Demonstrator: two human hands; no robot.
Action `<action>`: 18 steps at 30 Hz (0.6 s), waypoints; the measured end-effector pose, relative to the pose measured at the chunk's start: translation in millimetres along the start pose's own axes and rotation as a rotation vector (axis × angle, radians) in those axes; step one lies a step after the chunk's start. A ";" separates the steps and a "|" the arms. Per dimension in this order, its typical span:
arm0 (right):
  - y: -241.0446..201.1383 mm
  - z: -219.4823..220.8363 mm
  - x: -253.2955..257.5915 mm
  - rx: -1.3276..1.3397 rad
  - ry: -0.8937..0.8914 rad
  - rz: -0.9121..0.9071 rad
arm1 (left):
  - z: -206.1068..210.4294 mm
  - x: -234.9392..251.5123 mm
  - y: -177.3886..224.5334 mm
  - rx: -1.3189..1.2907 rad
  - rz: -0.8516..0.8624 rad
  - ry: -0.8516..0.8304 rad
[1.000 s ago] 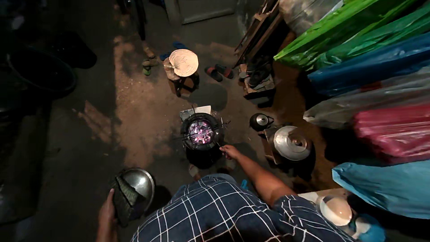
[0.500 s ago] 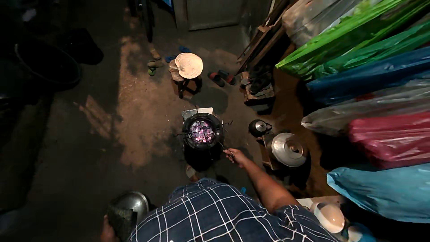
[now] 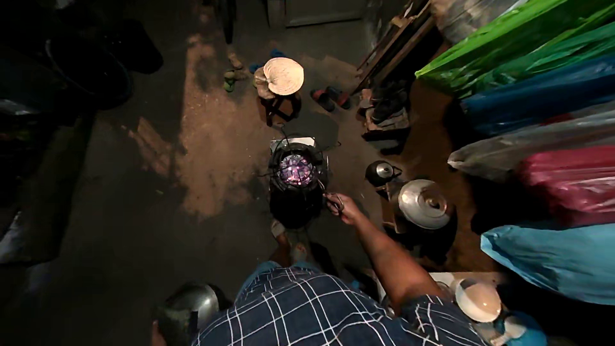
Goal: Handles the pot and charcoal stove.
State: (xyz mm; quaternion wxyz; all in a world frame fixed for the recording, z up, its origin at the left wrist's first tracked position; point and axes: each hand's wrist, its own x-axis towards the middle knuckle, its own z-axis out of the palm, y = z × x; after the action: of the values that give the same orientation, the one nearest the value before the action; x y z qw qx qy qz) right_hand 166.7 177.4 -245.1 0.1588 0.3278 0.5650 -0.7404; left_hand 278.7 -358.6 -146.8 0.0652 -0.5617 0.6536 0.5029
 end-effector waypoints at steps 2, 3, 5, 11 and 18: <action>-6.1 7.1 -2.5 -0.022 0.001 -0.016 | -25.9 37.8 -46.4 0.024 0.069 -0.027; -10.2 11.0 -4.7 -0.039 -0.003 -0.026 | -33.6 49.9 -60.3 0.026 0.069 -0.027; -17.6 21.3 -10.3 -0.080 -0.007 -0.052 | -43.7 69.4 -80.6 0.030 0.069 0.005; -21.6 56.8 -15.4 -0.150 -0.048 -0.052 | -71.2 80.1 -85.3 0.067 0.047 0.069; -32.6 114.4 -19.2 -0.244 -0.096 -0.100 | -105.0 113.2 -81.9 0.082 -0.016 0.124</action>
State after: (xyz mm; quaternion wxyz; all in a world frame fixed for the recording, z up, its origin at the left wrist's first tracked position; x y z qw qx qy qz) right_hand 126.1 77.3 -191.7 0.1870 0.2416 0.6583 -0.6880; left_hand 353.9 -499.8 -217.3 0.0515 -0.5939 0.6721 0.4393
